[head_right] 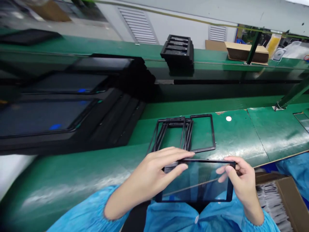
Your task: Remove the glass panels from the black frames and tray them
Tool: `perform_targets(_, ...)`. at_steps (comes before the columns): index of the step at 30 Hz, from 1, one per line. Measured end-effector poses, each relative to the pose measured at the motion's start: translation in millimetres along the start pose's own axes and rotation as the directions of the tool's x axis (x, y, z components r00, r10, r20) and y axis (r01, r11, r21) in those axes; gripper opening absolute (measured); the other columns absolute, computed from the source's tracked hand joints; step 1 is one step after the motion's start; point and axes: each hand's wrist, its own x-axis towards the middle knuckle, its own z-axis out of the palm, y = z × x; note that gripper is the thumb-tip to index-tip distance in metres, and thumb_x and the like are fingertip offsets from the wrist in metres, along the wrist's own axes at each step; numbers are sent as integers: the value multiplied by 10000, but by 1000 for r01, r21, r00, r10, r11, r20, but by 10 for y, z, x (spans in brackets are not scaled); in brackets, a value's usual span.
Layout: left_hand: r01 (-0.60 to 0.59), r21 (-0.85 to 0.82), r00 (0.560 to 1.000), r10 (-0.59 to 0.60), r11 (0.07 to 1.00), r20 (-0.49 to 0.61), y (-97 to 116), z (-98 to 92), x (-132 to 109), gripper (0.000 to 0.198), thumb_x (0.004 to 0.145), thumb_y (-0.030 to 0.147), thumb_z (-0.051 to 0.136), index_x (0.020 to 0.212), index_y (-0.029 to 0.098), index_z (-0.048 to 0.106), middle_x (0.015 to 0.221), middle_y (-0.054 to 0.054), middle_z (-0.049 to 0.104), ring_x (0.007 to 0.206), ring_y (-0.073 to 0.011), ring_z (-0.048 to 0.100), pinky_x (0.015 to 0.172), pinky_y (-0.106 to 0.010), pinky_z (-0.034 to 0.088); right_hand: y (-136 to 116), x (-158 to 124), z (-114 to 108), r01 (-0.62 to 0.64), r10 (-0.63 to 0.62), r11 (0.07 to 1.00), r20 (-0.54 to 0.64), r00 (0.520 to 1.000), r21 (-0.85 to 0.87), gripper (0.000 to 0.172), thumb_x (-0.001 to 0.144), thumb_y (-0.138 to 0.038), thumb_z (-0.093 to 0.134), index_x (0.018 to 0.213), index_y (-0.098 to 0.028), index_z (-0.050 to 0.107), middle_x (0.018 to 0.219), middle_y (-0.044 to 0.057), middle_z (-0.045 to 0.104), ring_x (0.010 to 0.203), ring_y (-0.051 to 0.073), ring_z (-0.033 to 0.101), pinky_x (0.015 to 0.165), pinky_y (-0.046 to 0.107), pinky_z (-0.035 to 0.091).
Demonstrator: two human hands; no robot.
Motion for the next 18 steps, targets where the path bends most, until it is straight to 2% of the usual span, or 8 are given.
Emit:
perform_targets(4,-14,-25,999,13,1000,-31,99,-33,-52,324,973,246,678,1259,275,827,972,-47,859,797,-201,792,745,-276,632,-70,-45,4,-17,18,1000,-20,1000,13,251,926,-411,819,1031,-187,778,725,78,828,457,221,745,504,309,648)
perform_targets(7,-18,-78,998,14,997,-59,178,-97,-124,386,955,235,715,1325,310,799,919,-17,856,708,-175,770,649,-238,600,-139,-84,-5,-21,22,1000,-24,999,20,235,923,-397,826,1022,-188,786,716,77,825,448,224,741,487,308,645)
perform_targets(14,-3,-93,995,-7,996,-97,274,-218,-189,343,997,282,691,1322,302,800,921,-29,858,704,-176,768,617,-238,580,-339,-105,98,34,-34,999,-11,999,11,169,939,-370,823,1011,-219,799,726,69,830,473,223,757,491,305,657)
perform_targets(18,-6,-75,999,4,997,-34,246,-235,-184,313,1028,259,618,1260,283,826,789,-19,802,636,-158,714,605,-238,535,-399,-99,159,28,-29,999,-34,999,-39,222,912,-411,846,986,-207,801,694,78,819,444,230,741,467,313,654)
